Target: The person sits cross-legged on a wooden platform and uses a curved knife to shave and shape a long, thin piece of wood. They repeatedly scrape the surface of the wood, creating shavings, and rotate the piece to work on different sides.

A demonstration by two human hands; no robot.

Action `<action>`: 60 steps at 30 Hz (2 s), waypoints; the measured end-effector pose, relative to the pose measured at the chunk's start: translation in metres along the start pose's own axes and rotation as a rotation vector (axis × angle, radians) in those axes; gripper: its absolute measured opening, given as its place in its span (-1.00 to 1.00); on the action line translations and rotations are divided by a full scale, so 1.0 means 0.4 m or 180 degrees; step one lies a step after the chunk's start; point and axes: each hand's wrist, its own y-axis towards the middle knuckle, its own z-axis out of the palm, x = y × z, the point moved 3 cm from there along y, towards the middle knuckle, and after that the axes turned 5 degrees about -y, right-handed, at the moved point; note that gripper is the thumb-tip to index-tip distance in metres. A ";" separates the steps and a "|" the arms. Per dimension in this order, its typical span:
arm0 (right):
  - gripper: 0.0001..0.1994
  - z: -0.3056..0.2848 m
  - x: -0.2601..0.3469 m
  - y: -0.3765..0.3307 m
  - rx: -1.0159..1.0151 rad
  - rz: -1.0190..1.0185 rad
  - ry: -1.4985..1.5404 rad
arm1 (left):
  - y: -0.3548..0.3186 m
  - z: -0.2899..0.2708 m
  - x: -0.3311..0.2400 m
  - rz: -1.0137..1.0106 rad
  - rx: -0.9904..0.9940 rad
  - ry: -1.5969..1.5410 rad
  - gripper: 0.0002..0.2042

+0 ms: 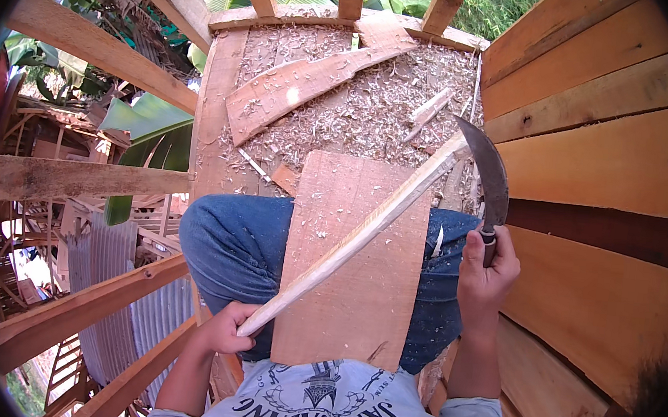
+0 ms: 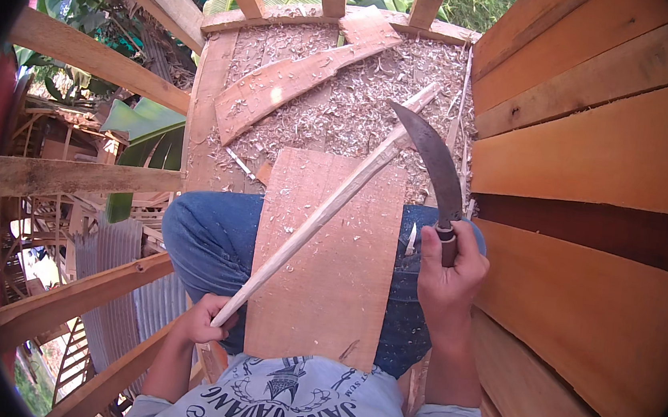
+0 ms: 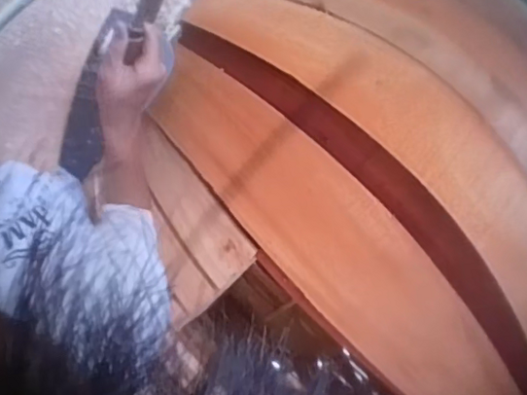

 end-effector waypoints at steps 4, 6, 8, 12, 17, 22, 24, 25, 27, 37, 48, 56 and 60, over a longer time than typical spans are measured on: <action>-0.78 -0.033 0.030 0.003 0.0535 0.1074 0.1282 | -0.004 -0.002 0.008 0.0071 0.0022 -0.0151 -0.82; -0.79 -0.023 0.049 -0.024 0.1449 0.0878 0.1458 | 0.000 0.001 0.004 0.0048 -0.0022 -0.0059 -0.83; -0.80 0.016 0.077 -0.056 0.2476 0.0719 0.1564 | 0.001 0.000 0.007 0.0040 0.0005 0.0115 -0.75; -0.76 0.003 0.047 -0.002 0.1763 0.1629 0.2009 | -0.007 -0.005 0.025 0.0101 0.0016 0.0310 -0.53; -0.74 0.007 0.057 -0.037 0.2008 0.1610 0.1907 | -0.006 -0.016 0.046 0.0150 0.0082 0.0355 -0.48; -0.70 0.000 0.047 -0.020 0.1702 0.1665 0.1903 | -0.010 -0.014 0.049 0.0210 0.0060 0.0330 -0.48; -0.66 -0.047 0.016 0.024 0.0656 0.1717 0.2428 | -0.010 -0.013 0.045 0.0224 0.0096 0.0393 -0.48; -0.65 -0.063 0.011 0.028 0.0688 0.1641 0.2333 | -0.011 -0.015 0.044 0.0180 0.0120 0.0429 -0.48; -0.68 -0.050 0.049 -0.005 0.1431 0.1459 0.1787 | -0.012 -0.023 0.046 0.0096 0.0110 0.0439 -0.48; -0.68 -0.075 -0.027 0.052 -0.0006 0.1534 0.3052 | -0.004 0.007 0.002 0.0285 -0.0227 0.0336 -0.86; -0.90 0.034 0.024 -0.055 0.0798 0.0673 0.1688 | -0.013 0.023 0.011 0.0544 -0.0668 0.0812 -0.77; -0.85 0.070 0.027 -0.098 0.1583 0.0334 0.0610 | -0.102 0.038 0.078 0.0539 -0.1870 0.1171 -0.81; -0.71 0.132 0.048 -0.118 0.1907 -0.0043 0.0006 | -0.147 0.012 0.163 0.0421 -0.1929 0.1090 -0.80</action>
